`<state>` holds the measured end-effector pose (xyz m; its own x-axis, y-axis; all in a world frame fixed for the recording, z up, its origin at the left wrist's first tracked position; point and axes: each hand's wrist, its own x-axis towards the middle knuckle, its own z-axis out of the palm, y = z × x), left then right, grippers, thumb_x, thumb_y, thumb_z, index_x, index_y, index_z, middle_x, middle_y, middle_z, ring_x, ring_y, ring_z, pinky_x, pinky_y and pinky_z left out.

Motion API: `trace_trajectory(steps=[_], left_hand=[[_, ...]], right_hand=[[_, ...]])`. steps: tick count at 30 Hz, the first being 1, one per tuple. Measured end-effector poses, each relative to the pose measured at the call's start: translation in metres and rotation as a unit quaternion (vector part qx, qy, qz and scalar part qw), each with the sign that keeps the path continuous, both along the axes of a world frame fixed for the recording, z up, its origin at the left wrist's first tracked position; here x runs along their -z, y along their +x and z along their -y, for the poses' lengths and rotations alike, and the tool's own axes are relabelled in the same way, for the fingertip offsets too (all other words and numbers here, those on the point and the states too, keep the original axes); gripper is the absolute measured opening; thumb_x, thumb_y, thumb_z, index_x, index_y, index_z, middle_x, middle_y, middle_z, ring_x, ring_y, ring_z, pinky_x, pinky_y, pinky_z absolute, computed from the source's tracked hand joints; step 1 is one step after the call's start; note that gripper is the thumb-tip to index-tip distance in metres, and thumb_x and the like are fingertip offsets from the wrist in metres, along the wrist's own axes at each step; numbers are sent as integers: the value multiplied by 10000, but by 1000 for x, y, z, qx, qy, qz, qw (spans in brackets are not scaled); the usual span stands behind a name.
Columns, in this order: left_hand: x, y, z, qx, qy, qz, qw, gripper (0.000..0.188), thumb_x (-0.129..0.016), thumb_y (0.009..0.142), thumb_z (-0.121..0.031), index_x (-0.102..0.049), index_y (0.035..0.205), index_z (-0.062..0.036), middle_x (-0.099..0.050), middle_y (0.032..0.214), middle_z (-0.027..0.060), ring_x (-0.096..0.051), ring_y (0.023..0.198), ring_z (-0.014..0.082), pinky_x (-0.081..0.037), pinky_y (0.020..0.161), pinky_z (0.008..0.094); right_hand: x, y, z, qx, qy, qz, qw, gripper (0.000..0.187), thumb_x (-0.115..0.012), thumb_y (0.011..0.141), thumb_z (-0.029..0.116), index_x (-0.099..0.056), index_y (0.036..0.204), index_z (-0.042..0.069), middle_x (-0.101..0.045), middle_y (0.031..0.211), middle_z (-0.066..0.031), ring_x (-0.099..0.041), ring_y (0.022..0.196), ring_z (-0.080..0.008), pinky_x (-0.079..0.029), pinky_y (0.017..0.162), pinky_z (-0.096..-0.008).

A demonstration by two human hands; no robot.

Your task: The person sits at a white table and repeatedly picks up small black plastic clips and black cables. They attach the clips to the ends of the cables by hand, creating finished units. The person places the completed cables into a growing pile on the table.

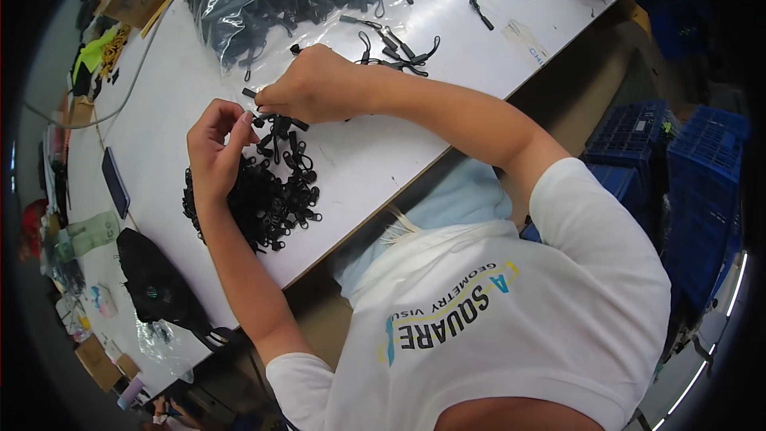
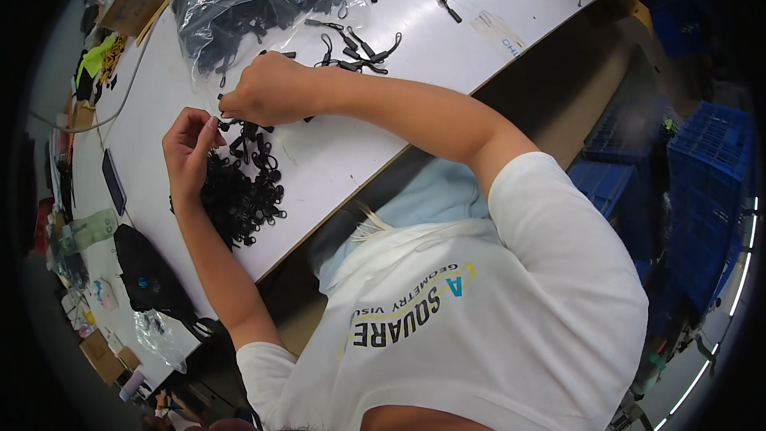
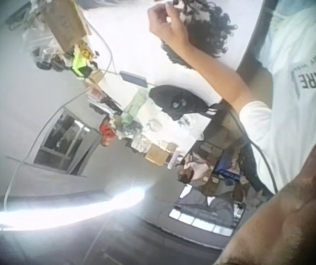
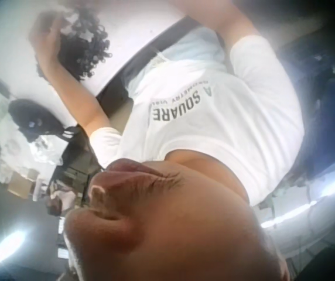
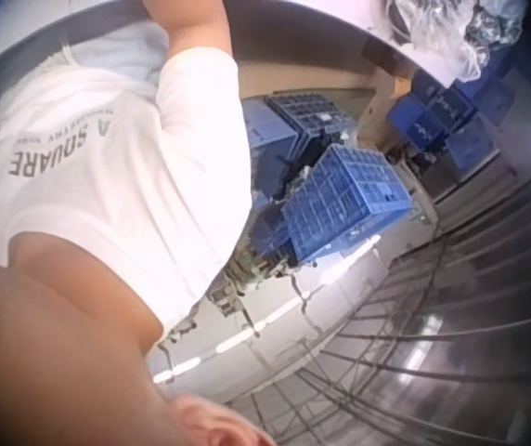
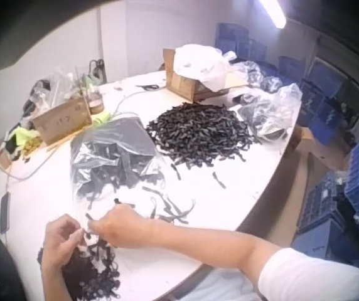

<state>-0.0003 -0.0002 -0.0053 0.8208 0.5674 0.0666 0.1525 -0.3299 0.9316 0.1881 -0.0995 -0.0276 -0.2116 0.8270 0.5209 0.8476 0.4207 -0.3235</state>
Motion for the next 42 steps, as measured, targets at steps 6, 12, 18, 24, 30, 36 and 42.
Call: trace_trajectory(steps=[6, 12, 18, 24, 30, 36, 42], left_hand=[[2, 5, 7, -14, 20, 1, 1000, 98, -581, 895, -66, -545, 847, 12, -565, 708, 15, -550, 623, 75, -433, 587, 203], [5, 18, 24, -80, 142, -19, 986, 119, -597, 853, -55, -544, 774, 18, -564, 604, 35, -535, 519, 79, -420, 490, 229], [0, 23, 35, -106, 203, -9, 973, 127, -594, 836, -43, -545, 733, 12, -529, 517, 8, -486, 466, 51, -364, 443, 213], [2, 19, 35, -140, 113, 47, 983, 153, -607, 851, -64, -573, 725, 16, -527, 513, -10, -445, 444, 23, -320, 421, 193], [4, 22, 32, -173, 121, 36, 977, 267, -524, 944, -173, -604, 776, 19, -535, 557, -4, -466, 463, 44, -340, 434, 198], [3, 15, 20, -14, -113, 3, 993, 330, -478, 946, -187, -585, 720, 29, -506, 500, 36, -506, 463, 101, -400, 454, 271], [3, 20, 27, -199, 114, 52, 972, 191, -555, 861, -102, -618, 739, 30, -512, 507, 61, -440, 460, 80, -370, 462, 271]], right_hand=[[1, 0, 2, -7, -9, 0, 1000, 161, -589, 861, 270, -618, 821, 117, -567, 532, -78, -564, 475, -292, -419, 444, -405], [-18, -10, 10, 4, -180, 78, 981, 123, -550, 784, 167, -634, 756, 82, -634, 671, -154, -640, 653, -328, -493, 585, -429], [-15, -13, 7, 14, -201, 38, 979, 104, -589, 773, 149, -644, 808, 68, -633, 663, -141, -636, 642, -322, -492, 582, -422], [6, -24, 7, 45, -55, -71, 995, 195, -591, 871, 229, -574, 817, 43, -578, 575, -130, -595, 542, -320, -468, 521, -414], [-1, -13, 4, 47, -11, -114, 992, 217, -632, 851, 245, -576, 770, 52, -558, 535, -113, -572, 484, -309, -449, 467, -386], [0, -7, 4, -3, -8, -83, 997, 118, -670, 810, 151, -600, 801, 57, -567, 567, -90, -565, 498, -283, -416, 478, -369], [-6, -3, 3, -36, 9, -52, 998, 193, -683, 785, 218, -574, 711, 78, -511, 490, -75, -543, 452, -271, -416, 448, -368]])
